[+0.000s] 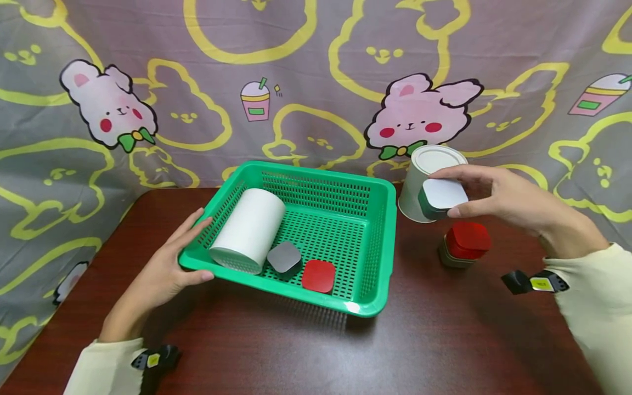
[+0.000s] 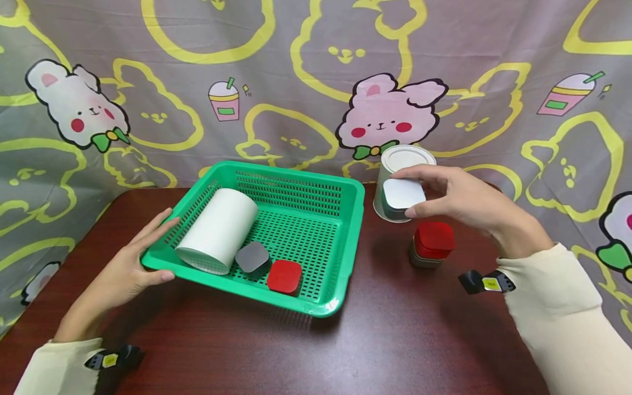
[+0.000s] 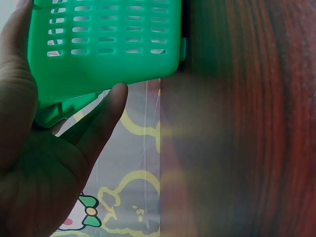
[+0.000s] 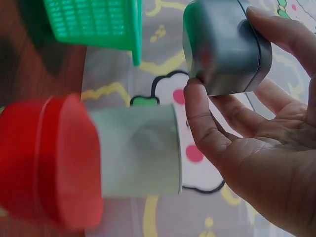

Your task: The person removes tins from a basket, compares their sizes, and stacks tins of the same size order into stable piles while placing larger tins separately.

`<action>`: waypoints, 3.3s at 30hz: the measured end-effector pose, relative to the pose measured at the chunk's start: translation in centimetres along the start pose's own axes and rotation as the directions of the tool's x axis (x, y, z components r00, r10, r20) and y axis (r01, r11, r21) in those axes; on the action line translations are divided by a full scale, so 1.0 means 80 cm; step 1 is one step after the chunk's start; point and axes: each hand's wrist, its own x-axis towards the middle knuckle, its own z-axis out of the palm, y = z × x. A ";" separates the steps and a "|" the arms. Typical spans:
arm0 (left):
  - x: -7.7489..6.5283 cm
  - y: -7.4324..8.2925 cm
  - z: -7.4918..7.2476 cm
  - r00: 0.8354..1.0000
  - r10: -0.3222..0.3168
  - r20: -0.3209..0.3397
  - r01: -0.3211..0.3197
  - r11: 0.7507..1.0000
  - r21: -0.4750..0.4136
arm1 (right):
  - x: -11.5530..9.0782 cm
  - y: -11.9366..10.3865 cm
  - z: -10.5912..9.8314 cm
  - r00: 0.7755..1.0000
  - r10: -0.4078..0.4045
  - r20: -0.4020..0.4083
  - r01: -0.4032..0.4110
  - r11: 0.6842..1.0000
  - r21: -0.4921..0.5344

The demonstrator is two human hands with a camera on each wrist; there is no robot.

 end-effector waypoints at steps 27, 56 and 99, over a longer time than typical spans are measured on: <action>0.000 -0.001 0.001 1.000 -0.001 0.002 0.001 1.000 -0.006 | -0.056 0.087 -0.003 0.998 -0.004 -0.055 0.008 0.998 0.066; 0.001 -0.002 0.001 1.000 -0.007 -0.006 0.007 1.000 0.006 | -0.061 0.099 -0.006 1.000 -0.010 -0.020 0.011 0.999 0.050; 0.000 0.000 0.001 1.000 -0.017 -0.002 0.017 1.000 0.002 | -0.061 0.069 -0.030 0.996 0.068 -0.049 -0.072 0.994 -0.080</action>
